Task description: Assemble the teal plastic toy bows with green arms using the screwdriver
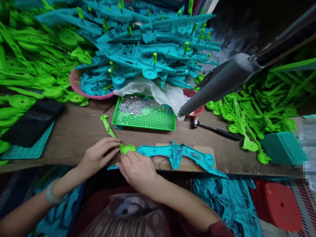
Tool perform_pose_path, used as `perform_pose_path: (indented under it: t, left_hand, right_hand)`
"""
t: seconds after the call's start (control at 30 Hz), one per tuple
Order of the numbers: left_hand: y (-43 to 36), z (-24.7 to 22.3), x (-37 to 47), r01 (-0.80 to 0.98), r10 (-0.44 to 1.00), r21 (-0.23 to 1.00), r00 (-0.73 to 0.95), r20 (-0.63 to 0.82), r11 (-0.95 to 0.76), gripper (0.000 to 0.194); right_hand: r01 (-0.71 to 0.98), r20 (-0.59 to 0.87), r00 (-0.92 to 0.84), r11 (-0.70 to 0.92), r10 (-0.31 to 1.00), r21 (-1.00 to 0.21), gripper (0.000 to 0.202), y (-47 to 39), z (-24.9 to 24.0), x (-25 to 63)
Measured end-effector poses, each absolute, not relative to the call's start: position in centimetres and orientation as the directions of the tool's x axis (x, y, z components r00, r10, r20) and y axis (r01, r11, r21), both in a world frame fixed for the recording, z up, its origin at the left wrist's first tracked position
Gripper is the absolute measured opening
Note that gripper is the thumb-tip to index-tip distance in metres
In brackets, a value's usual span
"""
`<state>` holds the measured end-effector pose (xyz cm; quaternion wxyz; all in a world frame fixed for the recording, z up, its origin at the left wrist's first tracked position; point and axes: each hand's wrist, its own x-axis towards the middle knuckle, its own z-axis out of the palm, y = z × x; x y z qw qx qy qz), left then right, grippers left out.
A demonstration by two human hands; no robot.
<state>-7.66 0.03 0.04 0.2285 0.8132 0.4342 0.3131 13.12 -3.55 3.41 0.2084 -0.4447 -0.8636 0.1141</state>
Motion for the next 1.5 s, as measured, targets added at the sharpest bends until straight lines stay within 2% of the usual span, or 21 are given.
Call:
perform_pose_path:
  t: [0.13,0.23,0.33,0.43,0.5,0.57,0.67,0.77,0.83,0.9,0.97,1.03,1.1,1.2,1.27,1.33,1.43,1.5]
  left_hand:
    - [0.0,0.2,-8.3,0.529,0.806,0.617,0.475,0.352,-0.582,0.021]
    - [0.0,0.1,-8.5,0.507,0.785,0.616,0.514,0.345,-0.603,0.024]
    - [0.6,0.2,-8.5,0.504,0.797,0.643,0.519,0.309,-0.577,0.019]
    - [1.8,0.7,-8.4,0.502,0.802,0.680,0.556,0.219,-0.534,0.017]
    - [2.6,1.3,-8.3,0.528,0.793,0.676,0.594,0.138,-0.514,0.017]
    - [3.3,1.9,-8.2,0.575,0.780,0.643,0.623,0.057,-0.506,0.015]
    - [3.8,2.3,-8.2,0.582,0.716,0.579,0.698,0.004,-0.571,0.013]
    - [3.7,2.0,-8.2,0.514,0.620,0.472,0.779,0.092,-0.716,0.021]
    - [3.3,1.6,-8.1,0.495,0.578,0.358,0.797,0.177,-0.792,0.025]
    - [3.0,1.4,-7.9,0.497,0.551,0.256,0.803,0.228,-0.829,0.027]
    - [2.7,1.4,-7.6,0.505,0.544,0.208,0.806,0.234,-0.838,0.027]
    - [2.6,1.4,-7.4,0.506,0.541,0.198,0.811,0.223,-0.839,0.025]
    - [2.4,1.6,-7.2,0.509,0.543,0.196,0.812,0.216,-0.838,0.023]
    - [1.9,1.9,-7.0,0.523,0.552,0.181,0.805,0.215,-0.833,0.020]
    - [1.3,2.3,-6.7,0.537,0.566,0.183,0.797,0.210,-0.824,0.016]
    - [0.6,2.6,-6.0,0.576,0.608,0.198,0.769,0.196,-0.793,0.012]
    - [-0.7,3.3,-4.3,0.684,0.704,0.167,0.686,0.182,-0.710,0.025]
    - [-1.5,3.7,-3.1,0.746,0.753,0.116,0.634,0.177,-0.656,0.029]
  right_hand:
    - [0.763,0.283,-0.414,0.499,0.865,-0.411,0.022,-3.8,3.1,13.4]
    - [0.773,0.187,-0.386,0.428,0.903,-0.468,0.019,-3.4,3.1,13.4]
    - [0.765,0.091,-0.300,0.297,0.949,-0.572,0.015,-2.4,3.1,13.3]
    - [0.737,-0.032,-0.192,0.123,0.981,-0.665,0.011,-1.2,3.1,13.5]
    - [0.723,-0.111,-0.210,0.078,0.971,-0.686,0.010,-0.6,3.2,13.8]
    - [0.735,-0.161,-0.320,0.138,0.933,-0.664,0.010,-0.5,3.4,14.2]
    - [0.799,-0.241,-0.472,0.296,0.848,-0.523,0.017,-0.5,4.1,14.8]
    - [0.839,-0.314,-0.503,0.367,0.805,-0.403,0.021,-0.2,4.8,15.3]
    - [0.831,-0.326,-0.506,0.349,0.798,-0.434,0.018,0.2,5.1,15.6]
    - [0.791,-0.304,-0.499,0.282,0.812,-0.544,0.014,0.6,5.3,15.8]
    - [0.734,-0.266,-0.477,0.212,0.838,-0.646,0.011,0.6,5.4,15.9]
    - [0.712,-0.240,-0.478,0.213,0.845,-0.669,0.010,0.2,5.3,15.7]
    - [0.737,-0.213,-0.517,0.305,0.829,-0.603,0.011,-0.5,5.2,15.5]
    - [0.757,-0.130,-0.598,0.505,0.791,-0.415,0.013,-1.3,4.6,16.0]
    - [0.749,-0.064,-0.630,0.583,0.774,-0.316,0.015,-1.3,4.0,17.1]
    - [0.728,-0.018,-0.650,0.616,0.759,-0.300,0.017,-0.9,3.2,18.5]
    - [0.688,0.012,-0.681,0.644,0.733,-0.335,0.017,-0.2,2.4,20.3]
    - [0.673,0.018,-0.700,0.668,0.714,-0.317,0.017,0.1,2.0,20.8]
